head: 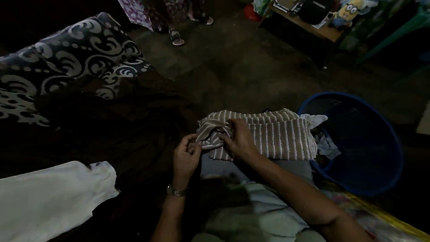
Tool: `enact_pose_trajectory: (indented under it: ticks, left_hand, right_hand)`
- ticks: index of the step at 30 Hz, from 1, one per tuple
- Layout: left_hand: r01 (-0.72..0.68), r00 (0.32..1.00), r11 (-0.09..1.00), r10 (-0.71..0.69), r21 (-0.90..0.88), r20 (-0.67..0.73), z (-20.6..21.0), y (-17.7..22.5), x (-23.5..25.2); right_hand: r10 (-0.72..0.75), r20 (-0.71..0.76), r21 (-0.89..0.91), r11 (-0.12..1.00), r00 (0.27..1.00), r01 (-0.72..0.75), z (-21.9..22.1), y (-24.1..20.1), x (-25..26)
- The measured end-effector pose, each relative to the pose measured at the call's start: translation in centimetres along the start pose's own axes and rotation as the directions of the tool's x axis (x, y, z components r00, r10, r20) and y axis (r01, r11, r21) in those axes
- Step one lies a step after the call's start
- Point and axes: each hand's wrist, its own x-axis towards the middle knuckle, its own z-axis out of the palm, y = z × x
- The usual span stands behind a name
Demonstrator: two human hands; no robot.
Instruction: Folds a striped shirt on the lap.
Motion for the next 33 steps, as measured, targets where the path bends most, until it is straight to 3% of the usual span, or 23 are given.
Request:
enact_pose_trajectory:
  ticks: [2,5,7,10,14,16,18,20,23,25,29,33]
  left_hand:
    - [-0.034,0.997,0.989,0.044,0.144,-0.067,0.7,0.0,0.0]
    - [0.057,0.993,0.943,-0.020,0.327,-0.117,1.0,1.7,-0.2]
    - [0.013,0.987,0.920,0.051,0.392,-0.153,0.7,2.0,-0.4]
    - [-0.045,0.975,0.913,0.129,0.404,-0.183,-1.0,2.3,-0.4]
    - [-0.136,0.962,0.912,0.214,0.387,-0.167,-3.2,2.2,-0.6]
    - [-0.148,0.968,0.915,0.211,0.376,-0.133,-3.9,2.0,-0.7]
    - [-0.153,0.973,0.927,0.201,0.341,-0.109,-4.2,1.6,-0.5]
    - [-0.149,0.984,0.957,0.170,0.250,-0.062,-4.1,1.1,0.0]
    - [0.021,1.000,0.993,-0.021,0.114,0.000,-3.8,1.3,1.2]
    - [0.004,0.999,0.995,0.000,0.101,-0.042,-3.3,0.9,1.8]
    - [-0.357,0.926,0.898,0.376,0.257,-0.026,-2.2,1.3,2.1]
    - [-0.392,0.912,0.829,0.407,0.399,0.049,-0.2,2.0,2.5]
  right_hand:
    - [0.001,0.021,-0.009,1.000,1.000,-0.001,0.1,0.1,0.1]
    - [-0.183,-0.112,-0.025,0.983,0.977,0.182,0.7,0.3,-0.1]
    - [-0.309,-0.190,-0.071,0.951,0.932,0.301,0.5,0.7,0.1]
    - [-0.363,-0.178,-0.169,0.927,0.915,0.335,-0.9,0.8,0.4]
    - [-0.316,-0.123,-0.201,0.936,0.941,0.288,-1.9,0.8,0.4]
    - [-0.232,-0.105,-0.125,0.968,0.967,0.219,-2.5,0.6,0.3]
    - [-0.045,-0.024,0.056,0.997,0.999,0.046,-3.6,-0.1,0.7]
    - [0.132,0.166,0.225,0.960,0.977,-0.168,-4.9,-0.9,1.7]
    - [0.221,0.343,0.360,0.867,0.913,-0.345,-5.6,-2.1,3.2]
    - [0.208,0.403,0.394,0.840,0.891,-0.374,-5.4,-2.9,4.2]
    - [0.102,0.442,0.415,0.857,0.891,-0.304,-4.4,-4.4,5.7]
    - [0.009,0.490,0.370,0.903,0.871,-0.217,-3.3,-6.1,6.6]
